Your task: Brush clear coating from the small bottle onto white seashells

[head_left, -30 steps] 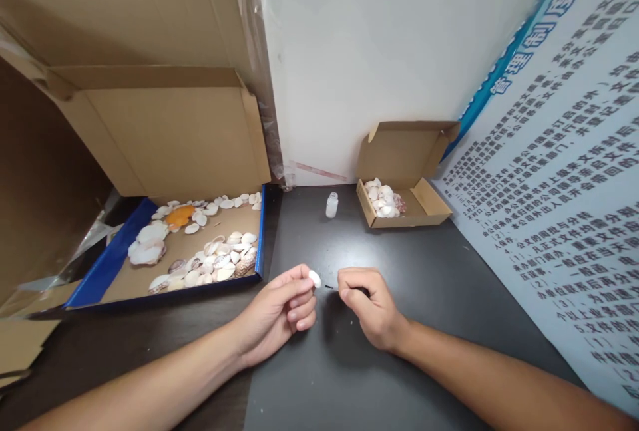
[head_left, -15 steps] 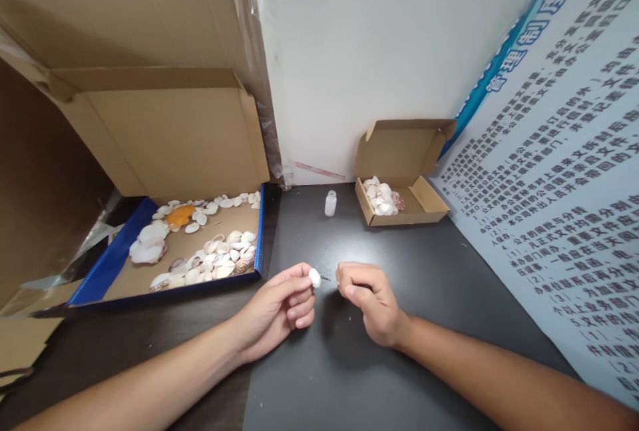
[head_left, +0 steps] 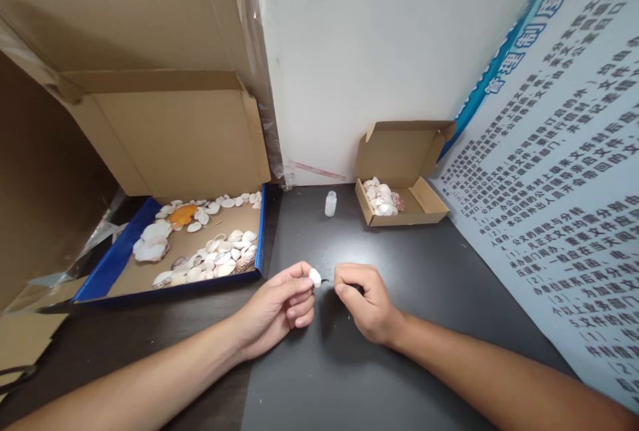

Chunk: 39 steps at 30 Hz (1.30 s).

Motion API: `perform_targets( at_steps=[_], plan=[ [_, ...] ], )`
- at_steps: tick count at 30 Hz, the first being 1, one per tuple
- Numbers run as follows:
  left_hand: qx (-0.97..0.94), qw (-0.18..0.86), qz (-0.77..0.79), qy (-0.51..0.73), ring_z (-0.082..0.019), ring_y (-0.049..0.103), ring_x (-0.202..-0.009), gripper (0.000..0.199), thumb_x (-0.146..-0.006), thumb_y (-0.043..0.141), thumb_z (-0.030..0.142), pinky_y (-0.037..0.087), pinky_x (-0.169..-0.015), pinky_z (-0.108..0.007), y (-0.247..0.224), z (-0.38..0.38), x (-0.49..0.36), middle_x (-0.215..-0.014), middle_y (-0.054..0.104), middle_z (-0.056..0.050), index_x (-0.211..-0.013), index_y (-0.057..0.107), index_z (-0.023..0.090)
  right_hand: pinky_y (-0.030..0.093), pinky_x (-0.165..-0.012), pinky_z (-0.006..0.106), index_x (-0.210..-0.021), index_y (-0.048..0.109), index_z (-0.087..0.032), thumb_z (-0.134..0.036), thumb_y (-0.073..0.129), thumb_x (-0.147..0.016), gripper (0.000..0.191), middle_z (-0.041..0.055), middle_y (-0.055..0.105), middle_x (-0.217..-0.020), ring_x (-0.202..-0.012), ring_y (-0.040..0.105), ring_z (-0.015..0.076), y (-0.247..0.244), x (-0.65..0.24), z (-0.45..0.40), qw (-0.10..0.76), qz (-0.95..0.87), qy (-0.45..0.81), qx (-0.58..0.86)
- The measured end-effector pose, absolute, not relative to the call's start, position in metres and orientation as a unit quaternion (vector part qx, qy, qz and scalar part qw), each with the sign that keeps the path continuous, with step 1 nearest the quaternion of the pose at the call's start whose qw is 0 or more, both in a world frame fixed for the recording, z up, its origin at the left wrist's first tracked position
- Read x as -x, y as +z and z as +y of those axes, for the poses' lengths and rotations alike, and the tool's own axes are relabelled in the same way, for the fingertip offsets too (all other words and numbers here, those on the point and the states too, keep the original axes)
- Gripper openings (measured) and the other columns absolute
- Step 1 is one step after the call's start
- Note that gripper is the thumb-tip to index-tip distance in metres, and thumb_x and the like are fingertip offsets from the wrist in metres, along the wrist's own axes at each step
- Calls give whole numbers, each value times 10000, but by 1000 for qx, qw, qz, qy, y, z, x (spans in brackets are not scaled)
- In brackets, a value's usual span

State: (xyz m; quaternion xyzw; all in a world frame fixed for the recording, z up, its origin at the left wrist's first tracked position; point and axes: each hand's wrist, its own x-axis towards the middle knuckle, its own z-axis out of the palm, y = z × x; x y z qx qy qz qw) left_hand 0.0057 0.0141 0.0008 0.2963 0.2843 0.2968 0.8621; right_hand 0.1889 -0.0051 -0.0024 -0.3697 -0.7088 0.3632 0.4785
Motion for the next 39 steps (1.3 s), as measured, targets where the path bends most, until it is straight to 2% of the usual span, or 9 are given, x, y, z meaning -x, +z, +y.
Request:
perform_targets(
  at_steps=[7, 15, 22, 26, 31, 36, 39],
  plan=[
    [-294, 863, 284, 296, -52, 192, -468, 115, -929, 531, 159, 263, -488, -196, 1, 14, -6, -558, 255, 90, -815, 519, 165, 267, -524, 266, -581, 324, -212, -193, 417, -847, 283, -36, 362, -546, -515, 348, 113, -3, -188, -9, 485, -731, 348, 329],
    [-293, 864, 282, 298, -58, 175, -470, 116, -931, 533, 158, 254, -485, -195, 1, 14, -6, -548, 239, 93, -818, 514, 172, 249, -510, 252, -586, 298, -210, -122, 413, -840, 293, -45, 340, -542, -508, 324, 101, 0, -189, -3, 489, -725, 315, 368],
    [-288, 866, 278, 301, -59, 171, -474, 121, -921, 555, 169, 248, -488, -199, -2, 14, -5, -552, 240, 94, -811, 508, 177, 281, -528, 251, -602, 343, -207, -158, 414, -859, 271, -39, 370, -555, -523, 353, 106, -3, -186, -7, 488, -743, 332, 315],
    [-288, 867, 273, 300, -58, 175, -476, 124, -922, 552, 164, 250, -492, -201, -2, 14, -4, -557, 249, 91, -807, 506, 177, 280, -528, 250, -593, 334, -207, -175, 416, -857, 278, -40, 368, -554, -522, 352, 105, -3, -186, -5, 481, -742, 335, 325],
    [-287, 868, 275, 298, -59, 176, -474, 127, -929, 542, 165, 246, -493, -204, -1, 14, -5, -557, 251, 90, -809, 504, 180, 235, -510, 253, -591, 273, -212, -117, 408, -849, 307, -49, 312, -550, -516, 304, 101, -2, -189, -1, 483, -719, 330, 375],
    [-284, 868, 277, 299, -59, 176, -475, 114, -922, 557, 174, 242, -493, -206, -1, 14, -5, -556, 245, 91, -820, 507, 182, 277, -526, 256, -586, 329, -210, -199, 405, -864, 288, -38, 357, -556, -524, 347, 108, -1, -190, -3, 479, -733, 346, 337],
    [-282, 867, 278, 301, -59, 171, -474, 112, -916, 566, 179, 239, -492, -206, -1, 14, -5, -552, 237, 93, -821, 508, 182, 267, -517, 252, -584, 327, -207, -178, 416, -861, 293, -41, 353, -550, -517, 337, 103, -2, -189, -2, 474, -730, 351, 344]
  ],
)
